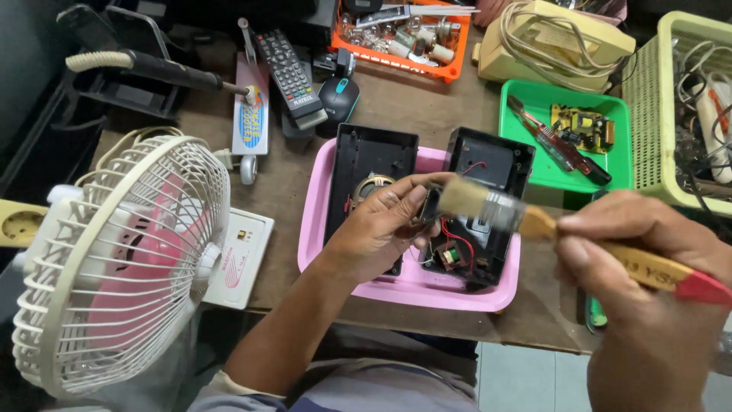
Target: Cleaning the internal components of a radio casing with a brush and inspecting electronic parts.
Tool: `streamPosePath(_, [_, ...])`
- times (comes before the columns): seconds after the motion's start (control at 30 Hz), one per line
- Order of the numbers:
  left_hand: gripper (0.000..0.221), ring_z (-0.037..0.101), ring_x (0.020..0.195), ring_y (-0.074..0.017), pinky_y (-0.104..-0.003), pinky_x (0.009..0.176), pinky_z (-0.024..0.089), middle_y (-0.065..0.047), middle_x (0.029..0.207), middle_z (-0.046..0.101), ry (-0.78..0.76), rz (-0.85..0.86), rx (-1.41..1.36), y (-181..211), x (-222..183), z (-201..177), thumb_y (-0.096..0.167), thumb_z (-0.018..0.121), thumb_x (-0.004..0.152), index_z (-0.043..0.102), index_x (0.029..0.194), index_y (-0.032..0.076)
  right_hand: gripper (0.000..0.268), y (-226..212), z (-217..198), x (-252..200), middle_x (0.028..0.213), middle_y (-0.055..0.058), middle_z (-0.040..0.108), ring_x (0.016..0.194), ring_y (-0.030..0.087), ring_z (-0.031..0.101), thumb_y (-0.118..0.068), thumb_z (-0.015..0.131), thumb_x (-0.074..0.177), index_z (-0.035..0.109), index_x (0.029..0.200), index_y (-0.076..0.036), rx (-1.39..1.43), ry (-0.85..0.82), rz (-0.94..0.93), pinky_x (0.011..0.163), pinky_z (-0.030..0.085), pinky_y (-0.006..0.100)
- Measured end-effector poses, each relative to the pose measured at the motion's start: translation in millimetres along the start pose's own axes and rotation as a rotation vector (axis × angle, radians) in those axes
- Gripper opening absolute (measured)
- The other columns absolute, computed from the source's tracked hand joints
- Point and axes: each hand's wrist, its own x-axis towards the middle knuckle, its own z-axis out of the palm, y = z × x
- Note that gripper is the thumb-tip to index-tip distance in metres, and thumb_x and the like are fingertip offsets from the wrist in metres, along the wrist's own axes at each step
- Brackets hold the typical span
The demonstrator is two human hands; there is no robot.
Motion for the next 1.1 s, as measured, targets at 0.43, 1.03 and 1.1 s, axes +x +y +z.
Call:
streamPosePath(0.43, [0.039,0.067,0.117,-0.0266,-0.027,0.091,0.053,-0.011,0.124,0.066,-0.007,0.030,0.115,6.9,-5.9,-4.5,0.019,0.059,0.106,0.060,0.137,-0.005,0.011,60.9,-4.6,1.1,0.109,0.018,0.077,0.087,0.026,0.073,0.001,0.079,0.104,0.078,0.114,0.004,-0.562,-0.023,-0.715,0.081,0.054,0.034])
streamPosePath(1.03, [0.038,0.069,0.103,-0.0168,-0.022,0.076,0.054,-0.007,0.118,0.071,0.185,0.178,0.109,-7.4,-0.7,3.2,0.026,0.062,0.103,0.063,0.134,0.003,0.016,57.0,11.9,-12.9,0.108,0.025,0.073,0.087,0.029,0.071,-0.001,0.080,0.102,0.073,0.114,0.007,-0.533,0.017,-0.739,0.082,0.058,0.037])
streamPosePath(1.1, [0.036,0.067,0.101,-0.0116,-0.021,0.079,0.052,-0.007,0.124,0.071,0.183,0.181,0.122,-8.4,-4.9,7.5,0.023,0.060,0.105,0.062,0.136,0.004,0.018,47.7,13.1,-9.2,0.093,0.019,0.075,0.072,0.018,0.073,-0.002,0.080,0.086,0.071,0.100,0.005,-0.370,-0.270,-0.763,0.069,0.061,0.027])
